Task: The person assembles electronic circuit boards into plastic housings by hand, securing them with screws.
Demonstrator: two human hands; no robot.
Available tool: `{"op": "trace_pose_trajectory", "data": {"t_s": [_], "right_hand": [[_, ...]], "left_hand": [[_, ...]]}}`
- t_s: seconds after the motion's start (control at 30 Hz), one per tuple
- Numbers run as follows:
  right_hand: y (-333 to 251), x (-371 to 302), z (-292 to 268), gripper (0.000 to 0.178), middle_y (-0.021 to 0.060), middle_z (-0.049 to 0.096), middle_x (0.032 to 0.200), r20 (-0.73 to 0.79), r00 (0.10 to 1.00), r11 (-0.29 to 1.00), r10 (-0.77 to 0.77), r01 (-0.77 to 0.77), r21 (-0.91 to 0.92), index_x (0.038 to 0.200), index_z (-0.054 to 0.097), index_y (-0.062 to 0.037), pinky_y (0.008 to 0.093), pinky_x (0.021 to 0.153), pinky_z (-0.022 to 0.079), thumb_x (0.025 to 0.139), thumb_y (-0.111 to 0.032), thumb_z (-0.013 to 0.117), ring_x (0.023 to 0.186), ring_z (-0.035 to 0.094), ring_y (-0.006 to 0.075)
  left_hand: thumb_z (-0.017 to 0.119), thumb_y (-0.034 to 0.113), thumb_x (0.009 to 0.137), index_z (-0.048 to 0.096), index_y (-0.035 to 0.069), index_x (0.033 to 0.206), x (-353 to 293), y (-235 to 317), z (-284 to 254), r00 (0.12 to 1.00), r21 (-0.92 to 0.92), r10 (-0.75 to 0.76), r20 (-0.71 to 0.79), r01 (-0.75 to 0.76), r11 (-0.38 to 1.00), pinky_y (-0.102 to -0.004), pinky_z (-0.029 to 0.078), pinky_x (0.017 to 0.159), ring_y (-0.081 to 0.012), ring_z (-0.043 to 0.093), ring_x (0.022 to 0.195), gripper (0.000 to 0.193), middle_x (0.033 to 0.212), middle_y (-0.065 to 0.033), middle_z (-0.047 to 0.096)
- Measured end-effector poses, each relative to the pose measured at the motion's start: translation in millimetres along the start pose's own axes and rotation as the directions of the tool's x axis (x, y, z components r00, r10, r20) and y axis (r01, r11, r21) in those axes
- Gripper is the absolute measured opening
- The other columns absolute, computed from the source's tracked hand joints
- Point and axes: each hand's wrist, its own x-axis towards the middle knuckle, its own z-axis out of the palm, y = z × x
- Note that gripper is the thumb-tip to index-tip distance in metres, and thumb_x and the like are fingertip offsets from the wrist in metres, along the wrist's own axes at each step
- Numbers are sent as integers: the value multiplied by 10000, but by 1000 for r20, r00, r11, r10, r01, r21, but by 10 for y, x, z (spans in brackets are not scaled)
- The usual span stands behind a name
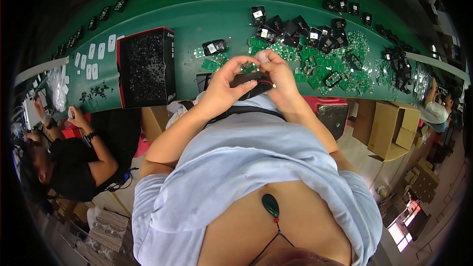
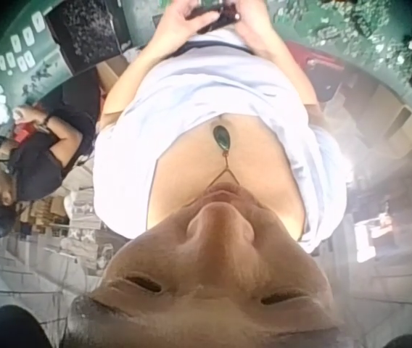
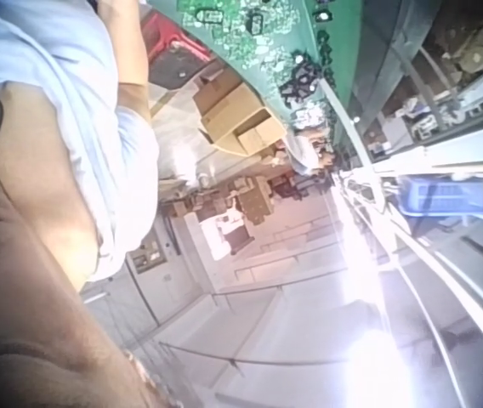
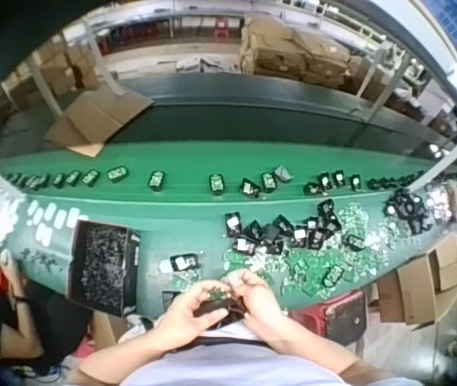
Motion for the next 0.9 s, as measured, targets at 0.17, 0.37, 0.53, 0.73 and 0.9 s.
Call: {"op": "trace_pose_trajectory", "data": {"t_s": [0.17,0.37,0.53,0.73,0.9], "right_hand": [[77,48,16,94,-16,532,703,-25,999,999,40,-40,31,804,558,-61,207,542,380,875,-79,500,578,454,61],[-109,762,-851,132,-12,479,677,-188,978,988,-87,109,109,812,544,-61,219,444,327,800,23,444,508,399,71],[-164,615,-528,151,-23,533,598,-54,943,755,-329,229,-615,933,644,-136,208,456,346,796,-198,625,468,427,61],[128,523,-447,188,16,567,603,108,890,253,-444,240,-937,987,629,-140,264,548,436,807,-192,615,561,545,130],[-193,145,-36,202,39,597,786,226,963,824,-147,246,-511,1010,587,-46,225,536,467,857,-176,573,651,549,97]], "left_hand": [[555,-35,800,454,47,1128,-35,-116,35,997,172,28,-67,-16,985,-243,395,874,-112,510,997,353,1036,-36,546],[597,-11,774,498,79,1106,-190,-124,97,923,383,146,355,-286,878,-237,404,842,-110,515,959,358,994,-16,564],[556,32,837,420,36,1140,-38,-146,-55,984,-112,-61,-166,42,993,-286,514,705,-172,579,846,332,1007,-111,569],[531,58,861,446,6,1037,84,-20,-219,930,-315,-127,-346,12,949,-306,552,693,-152,570,861,202,983,-94,553],[542,78,857,477,-4,1057,53,55,-213,937,-403,-102,-335,-45,914,-326,551,714,-164,578,846,226,968,-80,570]]}}
